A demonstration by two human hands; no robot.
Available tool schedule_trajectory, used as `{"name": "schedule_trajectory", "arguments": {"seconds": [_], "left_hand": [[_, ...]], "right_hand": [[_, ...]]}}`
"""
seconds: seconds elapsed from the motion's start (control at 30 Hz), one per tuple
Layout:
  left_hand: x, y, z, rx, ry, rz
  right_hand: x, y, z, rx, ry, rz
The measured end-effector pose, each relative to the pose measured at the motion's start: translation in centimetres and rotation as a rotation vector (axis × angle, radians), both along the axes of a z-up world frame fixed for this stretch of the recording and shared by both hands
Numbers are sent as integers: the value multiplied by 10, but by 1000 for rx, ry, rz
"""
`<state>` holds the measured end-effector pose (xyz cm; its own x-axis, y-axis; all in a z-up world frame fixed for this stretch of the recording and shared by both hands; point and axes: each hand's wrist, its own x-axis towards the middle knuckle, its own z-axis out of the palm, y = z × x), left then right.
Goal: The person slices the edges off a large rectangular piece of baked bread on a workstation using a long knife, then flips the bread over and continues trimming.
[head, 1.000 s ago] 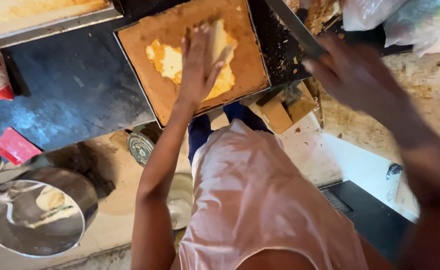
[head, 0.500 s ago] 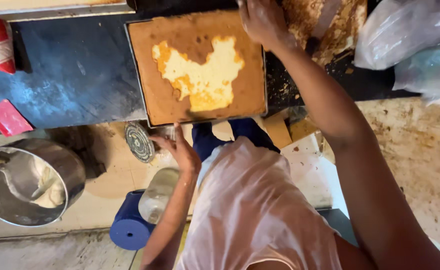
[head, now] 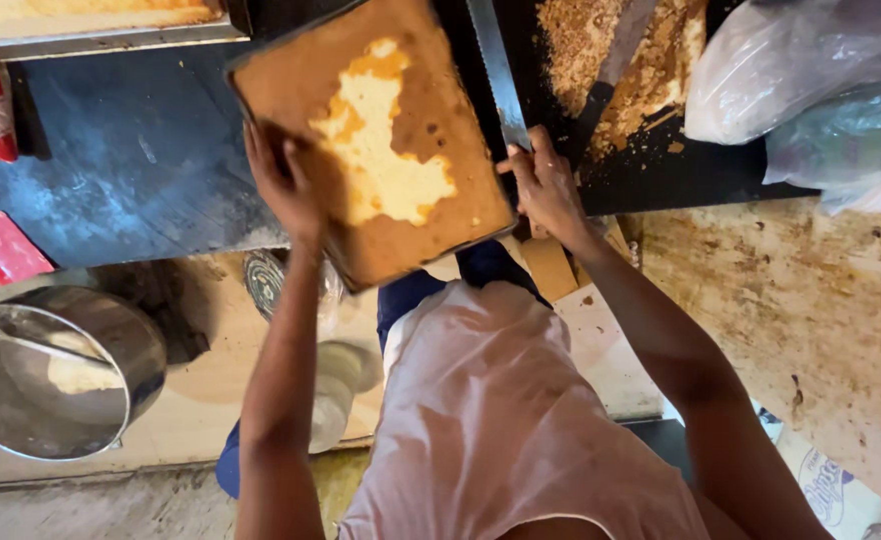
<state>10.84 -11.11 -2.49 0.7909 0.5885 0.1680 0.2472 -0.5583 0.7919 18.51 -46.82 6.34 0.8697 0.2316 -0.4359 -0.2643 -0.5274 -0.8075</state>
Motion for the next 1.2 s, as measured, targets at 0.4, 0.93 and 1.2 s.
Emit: {"name": "schedule_trajectory", "arguments": {"seconds": [0.4,0.93,1.2], "left_hand": [[24,28,1,-169,-11,-233],[17,42,-50,-182,85,-247],[22,35,-44,-143,-16,-244]], "right_hand": [[-32,51,67,-445,-185,304],[-7,84,32,-728,-295,335],[-40,69,53,-864,-273,455]]}}
